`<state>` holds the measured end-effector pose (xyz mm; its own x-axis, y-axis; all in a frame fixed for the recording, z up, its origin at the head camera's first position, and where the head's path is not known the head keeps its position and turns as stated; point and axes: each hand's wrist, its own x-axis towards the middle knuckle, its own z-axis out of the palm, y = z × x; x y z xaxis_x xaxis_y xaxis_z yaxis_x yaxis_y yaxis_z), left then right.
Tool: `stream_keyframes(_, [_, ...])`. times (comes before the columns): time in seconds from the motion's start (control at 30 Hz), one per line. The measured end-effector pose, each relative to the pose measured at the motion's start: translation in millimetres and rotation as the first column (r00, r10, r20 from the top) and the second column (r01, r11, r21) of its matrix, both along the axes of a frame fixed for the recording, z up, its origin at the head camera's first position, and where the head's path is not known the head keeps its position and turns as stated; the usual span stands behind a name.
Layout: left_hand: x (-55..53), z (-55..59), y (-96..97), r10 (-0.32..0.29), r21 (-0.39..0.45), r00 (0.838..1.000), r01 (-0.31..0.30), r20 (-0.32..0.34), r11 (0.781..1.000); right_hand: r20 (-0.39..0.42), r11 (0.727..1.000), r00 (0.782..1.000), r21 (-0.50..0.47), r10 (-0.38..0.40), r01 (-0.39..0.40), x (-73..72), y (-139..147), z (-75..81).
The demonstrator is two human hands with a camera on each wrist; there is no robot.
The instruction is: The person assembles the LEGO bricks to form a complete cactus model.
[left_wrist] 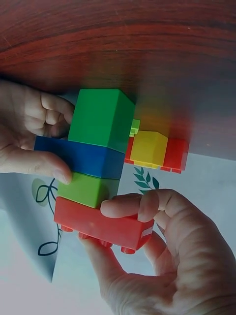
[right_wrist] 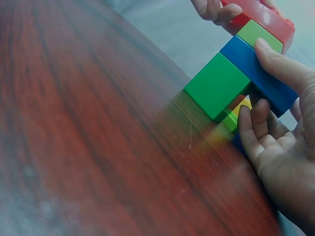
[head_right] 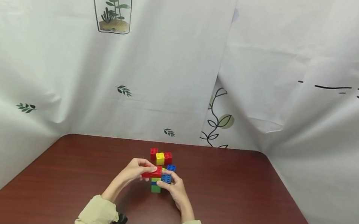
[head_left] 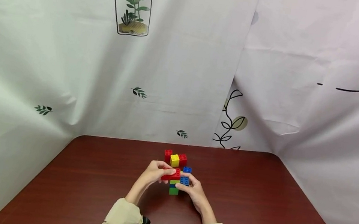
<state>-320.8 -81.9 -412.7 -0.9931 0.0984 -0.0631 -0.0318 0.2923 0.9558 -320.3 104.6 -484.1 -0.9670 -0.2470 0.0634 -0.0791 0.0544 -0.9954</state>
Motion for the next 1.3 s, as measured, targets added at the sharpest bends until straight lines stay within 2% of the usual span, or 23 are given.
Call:
stream_keyframes(0.23, [1.2, 1.0, 0.5, -0.009, -0.013, 1.0, 0.009, -0.007, 1.0, -0.028, 1.0, 1.0, 0.001, 0.004, -0.004, 3.4, 0.2, 0.2])
stream_keyframes(0.63, [0.7, -1.0, 0.1, -0.022, -0.016, 1.0, 0.022, 0.003, 1.0, -0.007, 1.0, 1.0, -0.02, 0.017, -0.017, 4.7, -0.6, 3.2])
stream_keyframes(1.07, [1.1, -2.5, 0.1, -0.019, 0.026, 1.0, 0.019, 0.007, 0.999, -0.021, 1.0, 1.0, -0.02, 0.011, -0.011, 0.9, -0.9, -1.0])
stream_keyframes(1.3, [-2.8, -3.5, 1.9, -0.039, 0.03, 0.999, 0.039, -0.009, 0.999, 0.028, 0.997, 0.999, -0.077, -0.019, 0.021, 0.6, -2.0, -0.8])
